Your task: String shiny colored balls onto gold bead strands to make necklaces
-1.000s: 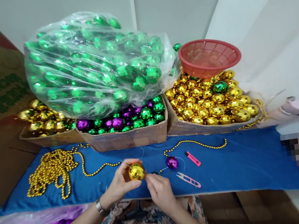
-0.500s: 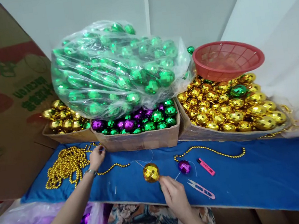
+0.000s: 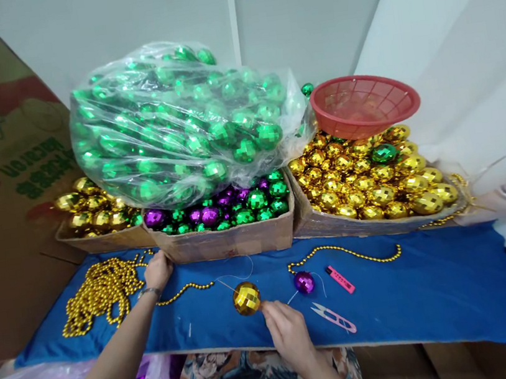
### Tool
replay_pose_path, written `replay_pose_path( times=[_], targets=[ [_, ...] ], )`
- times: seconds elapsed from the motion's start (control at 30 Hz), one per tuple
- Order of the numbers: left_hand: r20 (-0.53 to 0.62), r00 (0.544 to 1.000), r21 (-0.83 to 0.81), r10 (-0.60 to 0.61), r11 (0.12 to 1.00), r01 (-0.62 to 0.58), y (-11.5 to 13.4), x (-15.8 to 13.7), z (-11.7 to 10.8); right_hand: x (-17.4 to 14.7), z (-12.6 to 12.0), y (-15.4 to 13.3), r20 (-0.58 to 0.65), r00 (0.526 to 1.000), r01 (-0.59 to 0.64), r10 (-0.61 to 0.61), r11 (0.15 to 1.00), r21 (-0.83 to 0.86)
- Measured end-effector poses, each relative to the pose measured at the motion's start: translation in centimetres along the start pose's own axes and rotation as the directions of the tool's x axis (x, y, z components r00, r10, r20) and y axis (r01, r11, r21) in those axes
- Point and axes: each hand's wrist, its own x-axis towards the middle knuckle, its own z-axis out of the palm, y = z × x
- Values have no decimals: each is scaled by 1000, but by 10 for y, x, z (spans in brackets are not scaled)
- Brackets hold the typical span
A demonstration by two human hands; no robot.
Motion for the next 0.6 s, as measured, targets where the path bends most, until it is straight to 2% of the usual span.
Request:
replay_pose_path(
  times=[0.17,0.3,0.37,0.43,0.53,0.6],
  targets=[
    [-19,996,-168,-85,982,81,8,2,-6,0,-1,-1,-2,1000,8,-8,1000,-5],
    [-32,977,-407,-211,896,180,16,-13,-14,-1,0,-2,15,1000,-4,4,999,-37],
    [0,961,-550,-276,802,231,23,-33,-17,-2,2,-1,20,1000,-5,7,998,-68],
    [83,951,-688,-297,673,271,33,-60,-18,-3,5,0,25,1000,2,0,995,-102],
    [236,944,-819,-230,475,321,57,-102,-23,-3,10,1,44,999,34,-27,987,-154],
    [362,920,-880,-151,270,390,79,-122,-29,-2,13,0,66,997,59,-47,979,-193]
  ],
)
